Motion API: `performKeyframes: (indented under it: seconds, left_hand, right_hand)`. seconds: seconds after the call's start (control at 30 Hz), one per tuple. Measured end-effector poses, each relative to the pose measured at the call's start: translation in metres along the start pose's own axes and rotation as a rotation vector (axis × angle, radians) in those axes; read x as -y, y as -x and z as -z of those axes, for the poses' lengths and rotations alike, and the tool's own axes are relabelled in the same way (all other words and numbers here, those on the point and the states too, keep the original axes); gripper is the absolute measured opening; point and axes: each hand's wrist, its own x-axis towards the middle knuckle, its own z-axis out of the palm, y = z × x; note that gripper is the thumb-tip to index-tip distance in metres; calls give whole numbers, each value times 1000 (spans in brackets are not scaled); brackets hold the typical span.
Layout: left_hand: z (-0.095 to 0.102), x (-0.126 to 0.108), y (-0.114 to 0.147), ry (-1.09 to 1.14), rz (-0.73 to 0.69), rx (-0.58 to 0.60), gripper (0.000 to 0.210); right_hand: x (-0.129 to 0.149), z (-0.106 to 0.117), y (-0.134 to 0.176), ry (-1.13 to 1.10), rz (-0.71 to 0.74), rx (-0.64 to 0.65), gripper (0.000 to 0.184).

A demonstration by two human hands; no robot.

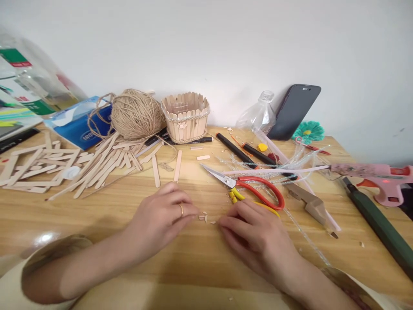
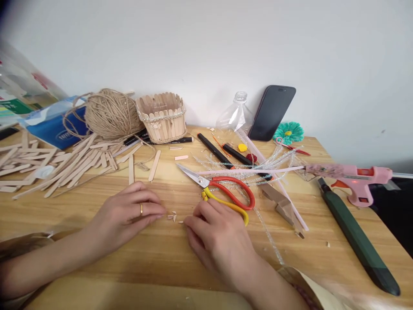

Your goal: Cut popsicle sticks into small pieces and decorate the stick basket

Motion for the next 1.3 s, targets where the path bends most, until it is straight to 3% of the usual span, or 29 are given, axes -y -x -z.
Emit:
performKeyframes:
  seconds: [0.2,0.3,0.73,0.87,0.97,1.13,1.3]
  left_hand:
    - [-4,-1,2,-33,-88,0,18]
    - [-5,0,0,-8,-67,-50,15]
    - [-5,7,-7,-40,81,26,14]
    - [-3,10,-7,-30,126,15,14]
    - [-1,12,-8,-39,153,18,14]
    - [2,16,-10,-58,192,21,16]
    - [11,22,-20,-127,244,-1,19]
  right_hand:
    - [2,-6,-2,50,44,27,20]
    - [3,-6,-3,59,29,6,22]
    - [-1,-7,-11,200,77,79,26]
    - [-5,-6,-8,186,10,16,18]
    - [-9,-5,-6,155,-44,2,22]
    - [-15,-4,-4,285,25,-31,31]
    - [-28,13,2,308,-38,-88,21]
